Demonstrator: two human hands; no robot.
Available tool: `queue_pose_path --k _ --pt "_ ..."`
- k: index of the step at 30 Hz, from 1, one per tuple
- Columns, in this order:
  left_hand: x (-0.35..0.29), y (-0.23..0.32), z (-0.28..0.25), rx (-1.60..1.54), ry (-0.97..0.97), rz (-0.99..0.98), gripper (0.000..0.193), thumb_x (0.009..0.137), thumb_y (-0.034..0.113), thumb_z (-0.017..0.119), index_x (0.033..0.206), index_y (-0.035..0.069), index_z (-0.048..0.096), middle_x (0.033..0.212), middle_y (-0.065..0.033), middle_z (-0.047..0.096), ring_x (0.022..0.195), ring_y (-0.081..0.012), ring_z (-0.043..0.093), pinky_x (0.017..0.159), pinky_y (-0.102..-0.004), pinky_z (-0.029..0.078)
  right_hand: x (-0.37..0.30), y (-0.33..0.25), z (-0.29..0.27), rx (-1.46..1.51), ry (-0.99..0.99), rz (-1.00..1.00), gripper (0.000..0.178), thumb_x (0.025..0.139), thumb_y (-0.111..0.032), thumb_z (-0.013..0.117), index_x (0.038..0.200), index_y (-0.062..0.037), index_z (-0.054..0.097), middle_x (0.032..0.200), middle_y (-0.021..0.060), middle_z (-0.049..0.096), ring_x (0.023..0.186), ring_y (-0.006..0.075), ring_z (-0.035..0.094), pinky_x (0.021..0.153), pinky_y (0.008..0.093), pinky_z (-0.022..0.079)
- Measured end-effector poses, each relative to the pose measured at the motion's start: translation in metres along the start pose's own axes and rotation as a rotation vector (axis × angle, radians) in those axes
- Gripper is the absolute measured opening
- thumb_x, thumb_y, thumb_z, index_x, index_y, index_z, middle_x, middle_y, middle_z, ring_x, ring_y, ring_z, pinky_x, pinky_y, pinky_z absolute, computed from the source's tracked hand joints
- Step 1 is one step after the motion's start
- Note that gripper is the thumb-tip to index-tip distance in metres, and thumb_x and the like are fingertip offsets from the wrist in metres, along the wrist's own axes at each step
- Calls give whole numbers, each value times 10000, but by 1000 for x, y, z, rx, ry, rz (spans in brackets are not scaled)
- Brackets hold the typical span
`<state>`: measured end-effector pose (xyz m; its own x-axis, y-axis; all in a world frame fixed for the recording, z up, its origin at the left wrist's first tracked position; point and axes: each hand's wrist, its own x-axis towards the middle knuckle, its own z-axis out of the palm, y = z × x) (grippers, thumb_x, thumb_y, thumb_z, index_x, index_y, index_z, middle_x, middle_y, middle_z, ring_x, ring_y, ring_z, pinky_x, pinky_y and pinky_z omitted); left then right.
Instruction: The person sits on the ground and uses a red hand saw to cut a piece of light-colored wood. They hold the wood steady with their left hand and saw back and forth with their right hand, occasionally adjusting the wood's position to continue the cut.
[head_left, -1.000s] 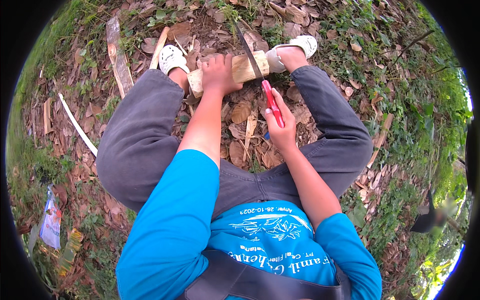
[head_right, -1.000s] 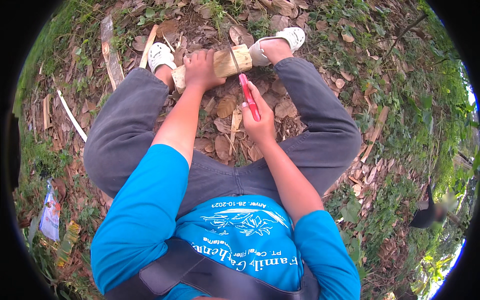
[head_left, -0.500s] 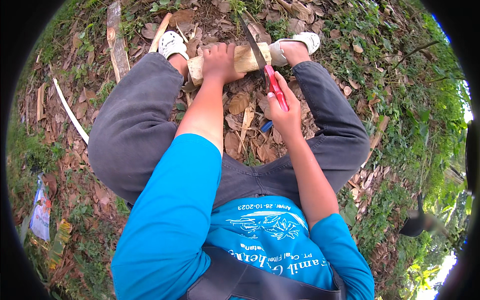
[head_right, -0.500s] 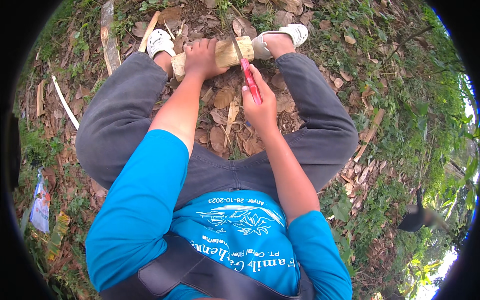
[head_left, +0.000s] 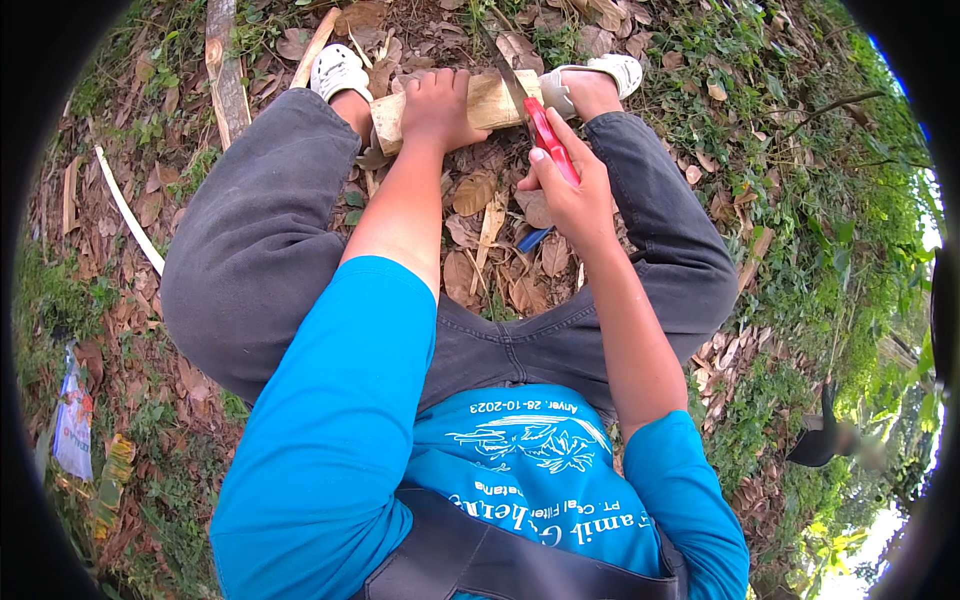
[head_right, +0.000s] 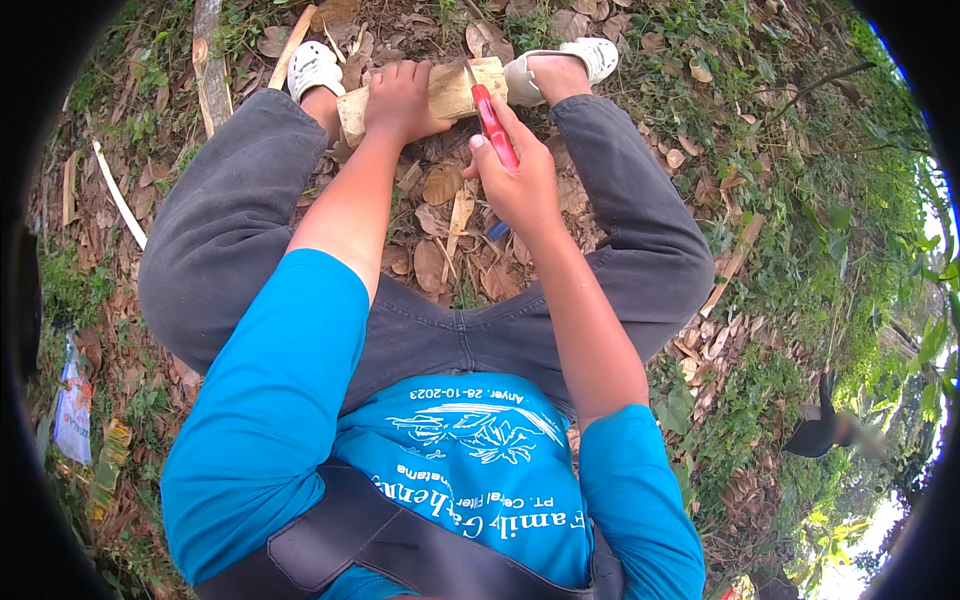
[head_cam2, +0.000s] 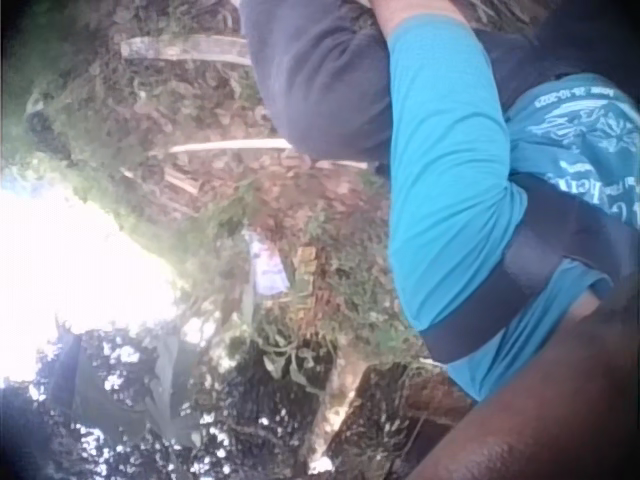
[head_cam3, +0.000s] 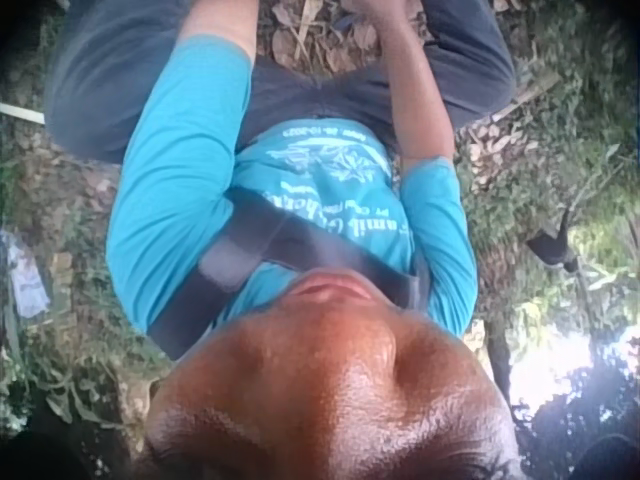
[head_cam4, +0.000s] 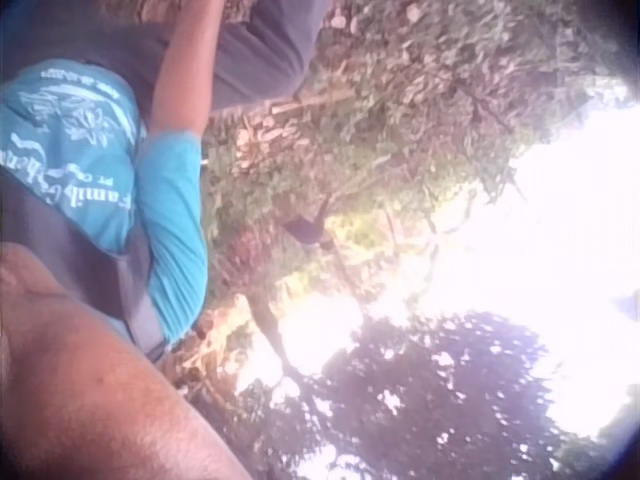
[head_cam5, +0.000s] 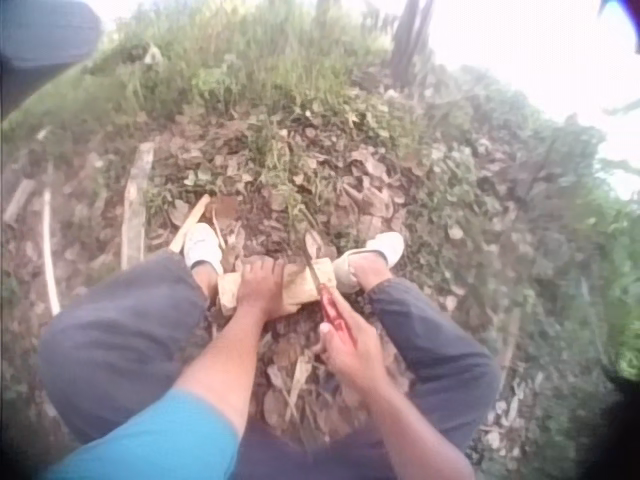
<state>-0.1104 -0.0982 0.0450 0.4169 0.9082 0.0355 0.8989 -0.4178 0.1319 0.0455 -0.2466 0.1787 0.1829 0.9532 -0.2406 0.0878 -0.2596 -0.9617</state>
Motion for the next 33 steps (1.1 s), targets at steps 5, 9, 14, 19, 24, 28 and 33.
queue_pose_path --k 5,9,14,19,24,28,33 --pt "2 -1 -1 8 -5 -5 986 605 626 869 1387 126 537 1262 -80 593 1225 -269 551 1039 -434 419 4 9 -9 54 33 2 538 991 -39 615 1511 23 491 1018 55 689 751 56 614 687 216 503" --pt "2 -1 -2 5 -4 -9 976 610 622 867 1389 131 544 1265 -76 594 1231 -267 548 1040 -430 418 -1 31 -6 -29 78 -125 558 981 -35 622 1521 9 489 1126 48 670 837 47 572 760 201 484" --pt "3 0 0 9 -13 -13 975 620 615 865 1399 134 531 1278 -74 590 1241 -265 544 1042 -426 416 -9 52 -7 160 62 -54 611 982 -37 609 1567 -24 432 1133 57 639 751 64 572 734 234 517" --pt "2 0 2 35 -33 -20 996 627 626 861 1418 136 507 1294 -76 584 1249 -266 542 1044 -430 410 -10 41 -18 361 -11 57 684 999 -65 564 1622 -4 289 980 104 679 803 137 664 806 306 567" --pt "1 0 0 42 -14 -13 1003 629 636 859 1424 143 497 1299 -76 582 1251 -268 542 1047 -437 402 -9 37 -22 364 -41 87 709 962 -5 511 1631 -29 278 1195 216 699 943 196 720 908 332 566" --pt "2 2 -1 49 -28 -18 1010 633 642 857 1431 144 489 1300 -76 581 1249 -267 542 1052 -432 400 -7 43 -19 406 -23 20 738 933 73 485 1632 -31 272 1301 217 666 967 214 736 861 333 598" --pt "2 2 -4 46 -58 -16 1006 637 646 854 1433 146 494 1301 -75 581 1252 -264 539 1059 -425 399 -8 44 -21 344 -54 39 773 925 87 509 1640 -29 238 1268 213 678 983 201 729 851 315 592"
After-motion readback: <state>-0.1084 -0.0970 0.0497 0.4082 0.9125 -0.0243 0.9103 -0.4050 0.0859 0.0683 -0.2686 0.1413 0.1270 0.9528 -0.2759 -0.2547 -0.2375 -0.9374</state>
